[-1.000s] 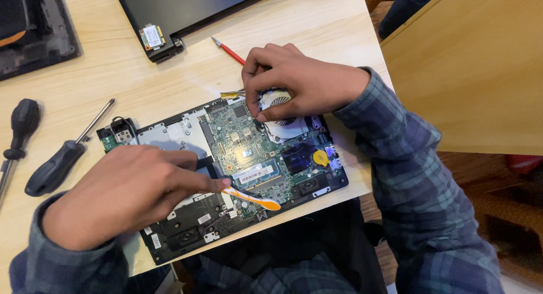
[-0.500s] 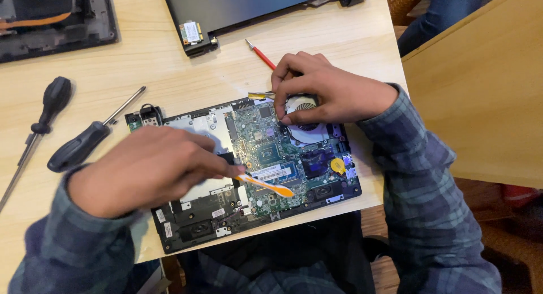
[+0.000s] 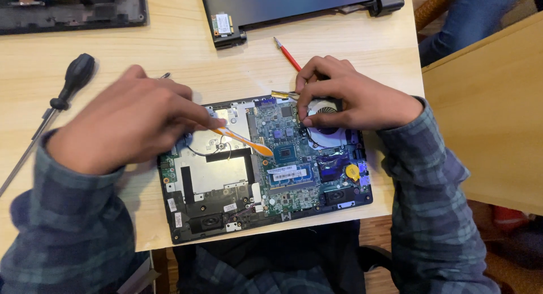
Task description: The person uses a toothbrush to clean the exposed motherboard and fan of a disassembled laptop. They brush around the fan blades, heat sink, and various connectors on the circuit board.
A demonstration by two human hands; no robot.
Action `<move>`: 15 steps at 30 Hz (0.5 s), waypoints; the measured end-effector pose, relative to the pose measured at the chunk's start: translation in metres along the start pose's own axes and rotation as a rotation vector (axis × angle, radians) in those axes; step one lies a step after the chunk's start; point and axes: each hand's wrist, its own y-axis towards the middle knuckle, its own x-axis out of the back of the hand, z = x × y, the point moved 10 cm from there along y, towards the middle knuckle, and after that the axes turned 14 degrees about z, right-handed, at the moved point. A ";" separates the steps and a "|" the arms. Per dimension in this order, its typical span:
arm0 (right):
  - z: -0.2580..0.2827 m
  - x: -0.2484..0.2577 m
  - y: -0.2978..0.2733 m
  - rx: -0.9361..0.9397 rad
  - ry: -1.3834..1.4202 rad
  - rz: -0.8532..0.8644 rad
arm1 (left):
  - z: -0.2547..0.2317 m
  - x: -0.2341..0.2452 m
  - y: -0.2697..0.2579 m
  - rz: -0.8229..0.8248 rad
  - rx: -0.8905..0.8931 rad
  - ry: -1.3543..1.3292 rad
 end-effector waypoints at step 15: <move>0.001 -0.001 0.000 -0.016 -0.033 -0.015 | -0.015 -0.005 -0.007 0.022 -0.133 0.033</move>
